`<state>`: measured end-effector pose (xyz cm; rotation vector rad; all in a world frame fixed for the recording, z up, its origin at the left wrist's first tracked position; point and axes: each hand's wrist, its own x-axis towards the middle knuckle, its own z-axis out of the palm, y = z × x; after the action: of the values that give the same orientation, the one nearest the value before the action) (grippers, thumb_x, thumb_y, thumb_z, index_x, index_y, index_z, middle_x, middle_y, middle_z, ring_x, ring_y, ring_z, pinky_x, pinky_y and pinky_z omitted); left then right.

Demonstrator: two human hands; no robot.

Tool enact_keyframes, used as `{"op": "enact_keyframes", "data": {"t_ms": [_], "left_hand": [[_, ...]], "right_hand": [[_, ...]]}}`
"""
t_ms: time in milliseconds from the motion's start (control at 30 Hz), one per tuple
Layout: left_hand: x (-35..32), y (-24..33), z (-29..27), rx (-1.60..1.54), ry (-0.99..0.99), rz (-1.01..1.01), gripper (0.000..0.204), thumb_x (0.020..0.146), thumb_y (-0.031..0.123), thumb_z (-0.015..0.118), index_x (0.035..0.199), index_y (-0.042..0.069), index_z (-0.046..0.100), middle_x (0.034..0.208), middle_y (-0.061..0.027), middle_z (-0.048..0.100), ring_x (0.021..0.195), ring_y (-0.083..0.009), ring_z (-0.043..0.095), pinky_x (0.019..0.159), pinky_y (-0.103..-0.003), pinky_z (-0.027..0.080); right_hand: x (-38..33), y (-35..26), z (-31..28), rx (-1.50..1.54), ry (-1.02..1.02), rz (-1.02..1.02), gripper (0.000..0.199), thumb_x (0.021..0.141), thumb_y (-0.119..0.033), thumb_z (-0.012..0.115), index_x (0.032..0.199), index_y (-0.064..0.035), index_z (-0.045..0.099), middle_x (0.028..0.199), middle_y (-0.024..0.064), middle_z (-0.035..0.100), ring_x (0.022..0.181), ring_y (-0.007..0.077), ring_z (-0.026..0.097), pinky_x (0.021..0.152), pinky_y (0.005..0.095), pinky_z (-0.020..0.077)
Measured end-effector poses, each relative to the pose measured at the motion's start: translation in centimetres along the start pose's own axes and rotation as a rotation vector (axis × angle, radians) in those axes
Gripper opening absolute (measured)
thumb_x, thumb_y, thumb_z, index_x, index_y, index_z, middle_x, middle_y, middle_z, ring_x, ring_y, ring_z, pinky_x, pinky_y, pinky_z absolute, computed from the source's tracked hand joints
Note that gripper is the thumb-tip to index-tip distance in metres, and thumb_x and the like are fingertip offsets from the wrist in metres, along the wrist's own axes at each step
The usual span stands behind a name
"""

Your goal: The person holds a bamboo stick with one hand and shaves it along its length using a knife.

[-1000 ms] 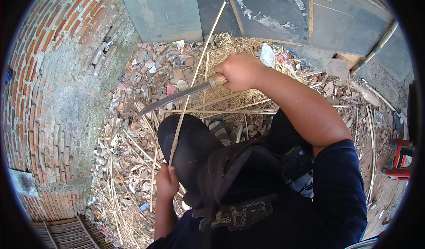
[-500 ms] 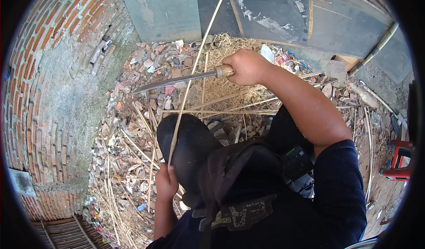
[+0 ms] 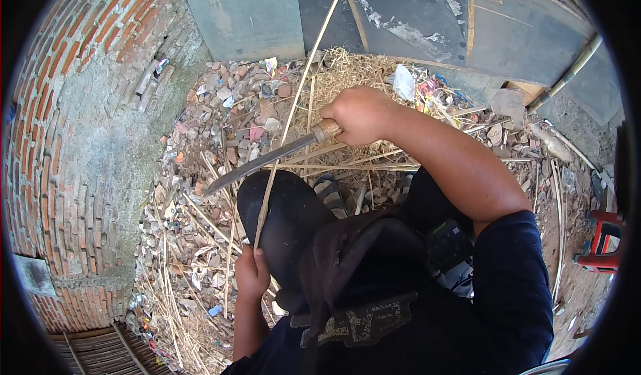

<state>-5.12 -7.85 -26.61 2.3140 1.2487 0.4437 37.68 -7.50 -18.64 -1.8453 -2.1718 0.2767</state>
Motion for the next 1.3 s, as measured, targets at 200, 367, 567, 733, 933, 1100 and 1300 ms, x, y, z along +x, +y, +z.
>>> {"op": "enact_keyframes", "data": {"t_ms": [200,367,567,733,933,1100,1300], "left_hand": [[-0.1,0.5,-0.2,-0.060,-0.008,-0.045,0.045,0.107,0.037,0.042,0.083,0.000,0.047,0.059,-0.0187,0.050,0.053,-0.0325,0.053,0.052,-0.041,0.039],[0.1,0.8,-0.4,-0.021,-0.012,-0.045,0.033,0.104,0.026,0.047,0.085,-0.001,0.050,0.060,-0.0199,0.054,0.056,-0.0412,0.058,0.053,-0.045,0.043],[0.1,0.5,-0.3,0.002,-0.008,-0.040,0.033,0.104,0.025,0.047,0.085,-0.001,0.051,0.060,-0.0209,0.055,0.058,-0.0435,0.059,0.053,-0.046,0.043],[0.1,0.2,-0.1,-0.023,-0.012,-0.049,0.032,0.104,0.025,0.047,0.085,-0.001,0.051,0.061,-0.0209,0.055,0.057,-0.0434,0.059,0.053,-0.047,0.043],[0.0,0.2,-0.1,-0.018,-0.014,-0.057,0.031,0.104,0.023,0.048,0.084,-0.001,0.050,0.060,-0.0200,0.054,0.055,-0.0404,0.058,0.052,-0.045,0.043],[0.1,0.6,-0.1,-0.035,-0.006,-0.052,0.030,0.104,0.022,0.047,0.084,-0.001,0.050,0.060,-0.0191,0.055,0.054,-0.0385,0.058,0.052,-0.044,0.043],[0.2,0.7,-0.2,-0.032,-0.002,-0.043,0.030,0.103,0.022,0.047,0.084,-0.001,0.049,0.060,-0.0191,0.054,0.055,-0.0390,0.058,0.052,-0.044,0.042]], "right_hand": [[0.0,-0.5,-1.4,-0.042,-0.076,0.067,0.023,0.072,-0.018,0.070,0.094,-0.0099,0.072,0.089,0.0154,0.072,0.090,0.0366,0.070,0.082,0.0492,0.0557],[-0.5,2.2,-0.9,0.020,0.093,0.110,0.016,0.071,-0.018,0.071,0.083,-0.0087,0.067,0.074,0.0158,0.068,0.077,0.0384,0.068,0.071,0.0511,0.0535],[-0.7,3.8,-0.4,0.010,0.153,0.117,0.017,0.072,-0.018,0.072,0.084,-0.0071,0.068,0.074,0.0171,0.068,0.077,0.0387,0.068,0.072,0.0502,0.0543],[-0.6,2.7,-0.3,0.058,0.133,0.112,0.019,0.072,-0.018,0.072,0.087,-0.0069,0.068,0.074,0.0171,0.068,0.078,0.0386,0.069,0.073,0.0500,0.0548],[-0.5,0.7,-0.4,0.043,0.050,0.053,0.021,0.072,-0.019,0.072,0.090,-0.0095,0.068,0.081,0.0163,0.070,0.084,0.0380,0.069,0.076,0.0508,0.0546],[-0.2,0.4,0.2,0.019,0.009,0.017,0.022,0.071,-0.018,0.072,0.092,-0.0104,0.069,0.082,0.0158,0.070,0.084,0.0385,0.069,0.076,0.0510,0.0543],[-0.4,0.2,-1.3,-0.039,0.004,0.025,0.021,0.071,-0.018,0.072,0.090,-0.0098,0.069,0.080,0.0162,0.069,0.082,0.0384,0.069,0.074,0.0506,0.0543]]}}
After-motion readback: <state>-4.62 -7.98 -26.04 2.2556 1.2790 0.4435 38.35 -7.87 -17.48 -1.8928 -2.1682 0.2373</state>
